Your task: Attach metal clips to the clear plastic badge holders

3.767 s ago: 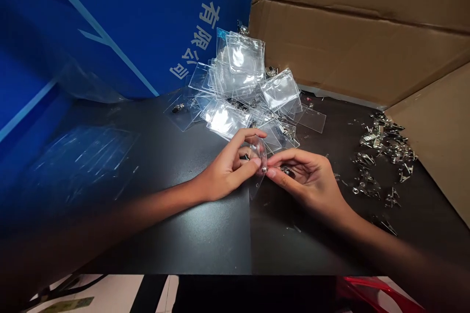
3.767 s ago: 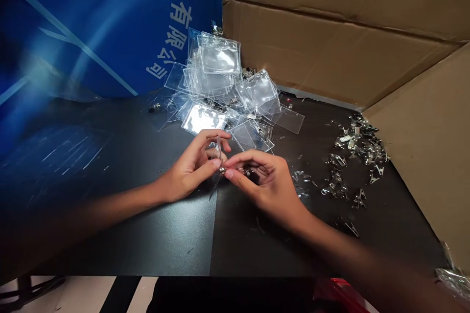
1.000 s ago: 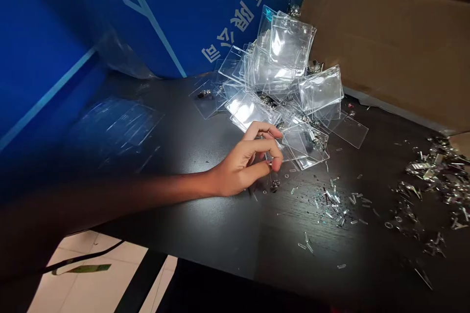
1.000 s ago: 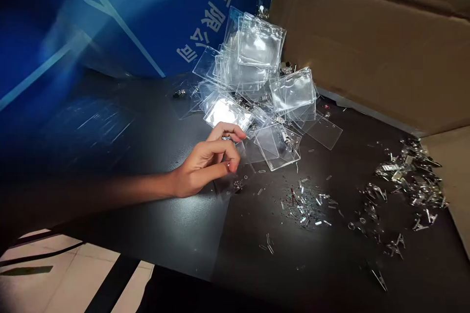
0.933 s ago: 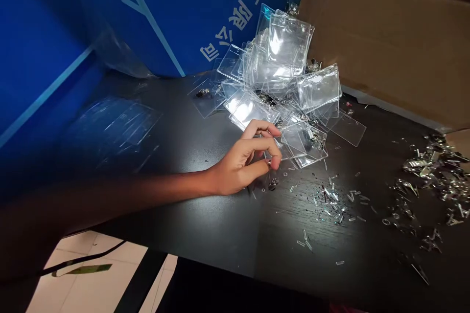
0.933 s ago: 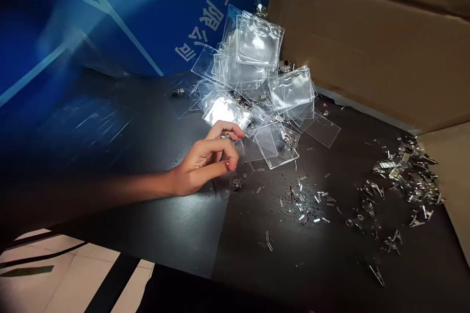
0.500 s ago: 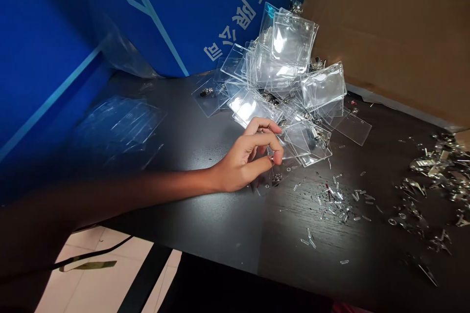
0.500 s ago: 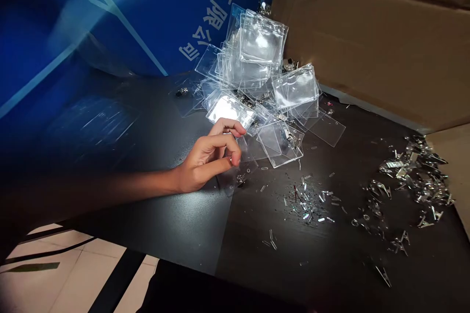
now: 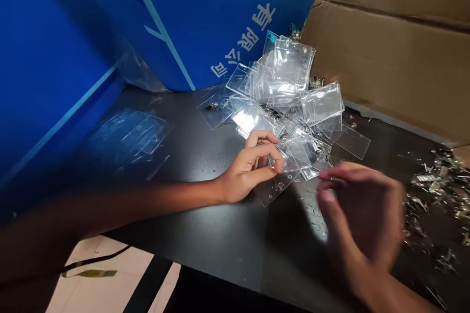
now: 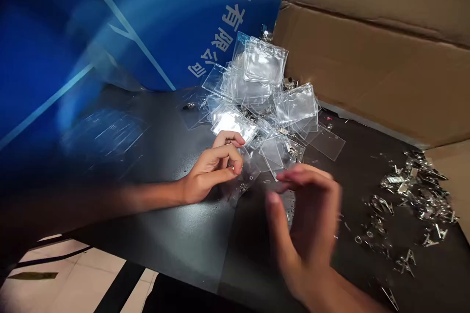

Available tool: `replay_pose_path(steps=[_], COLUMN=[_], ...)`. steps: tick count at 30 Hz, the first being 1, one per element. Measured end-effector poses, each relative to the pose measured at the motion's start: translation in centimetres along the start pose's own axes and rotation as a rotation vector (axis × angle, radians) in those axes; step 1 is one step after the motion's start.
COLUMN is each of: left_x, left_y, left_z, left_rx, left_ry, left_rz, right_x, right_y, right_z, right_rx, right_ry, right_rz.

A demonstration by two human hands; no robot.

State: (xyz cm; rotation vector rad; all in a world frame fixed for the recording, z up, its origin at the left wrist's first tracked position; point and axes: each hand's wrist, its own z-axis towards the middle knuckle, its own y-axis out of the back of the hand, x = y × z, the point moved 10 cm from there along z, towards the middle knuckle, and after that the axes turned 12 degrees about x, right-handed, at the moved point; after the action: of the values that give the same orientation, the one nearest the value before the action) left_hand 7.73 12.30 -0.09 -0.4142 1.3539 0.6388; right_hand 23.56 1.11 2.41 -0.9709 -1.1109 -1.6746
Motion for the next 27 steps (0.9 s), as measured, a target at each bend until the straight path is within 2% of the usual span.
replay_pose_path(steps=[4,7,12,18,24,27], left_x=[-0.1,-0.2,-0.3,-1.2,-1.3,-1.7], left_y=[0.2,0.2,0.4,-0.1,-0.8,-1.2], left_z=[-0.1,-0.3,-0.8,-1.2,-1.1,-1.3], left_rx=[-0.005,-0.008,-0.017,-0.020,-0.029,-0.012], left_ry=[0.005,0.008,-0.019,-0.070,0.013,-0.013], left_rz=[-0.029,-0.024,0.053,0.310,0.472,0.542], right_x=[-2.2,-2.8,-3.9,-3.5,-3.9,-3.6], right_y=[-3.8,-5.4,-5.6,-3.8,-4.2,-3.9], right_z=[0.1,0.5,1.6,2.7,2.3,2.2], right_rx=[0.287,0.389,0.396,0.311,0.320,0.298], right_ry=[-0.157,-0.181,-0.255,-0.187,-0.186,-0.157], right_rz=[0.079,0.133,0.271,0.211,0.271,0.266])
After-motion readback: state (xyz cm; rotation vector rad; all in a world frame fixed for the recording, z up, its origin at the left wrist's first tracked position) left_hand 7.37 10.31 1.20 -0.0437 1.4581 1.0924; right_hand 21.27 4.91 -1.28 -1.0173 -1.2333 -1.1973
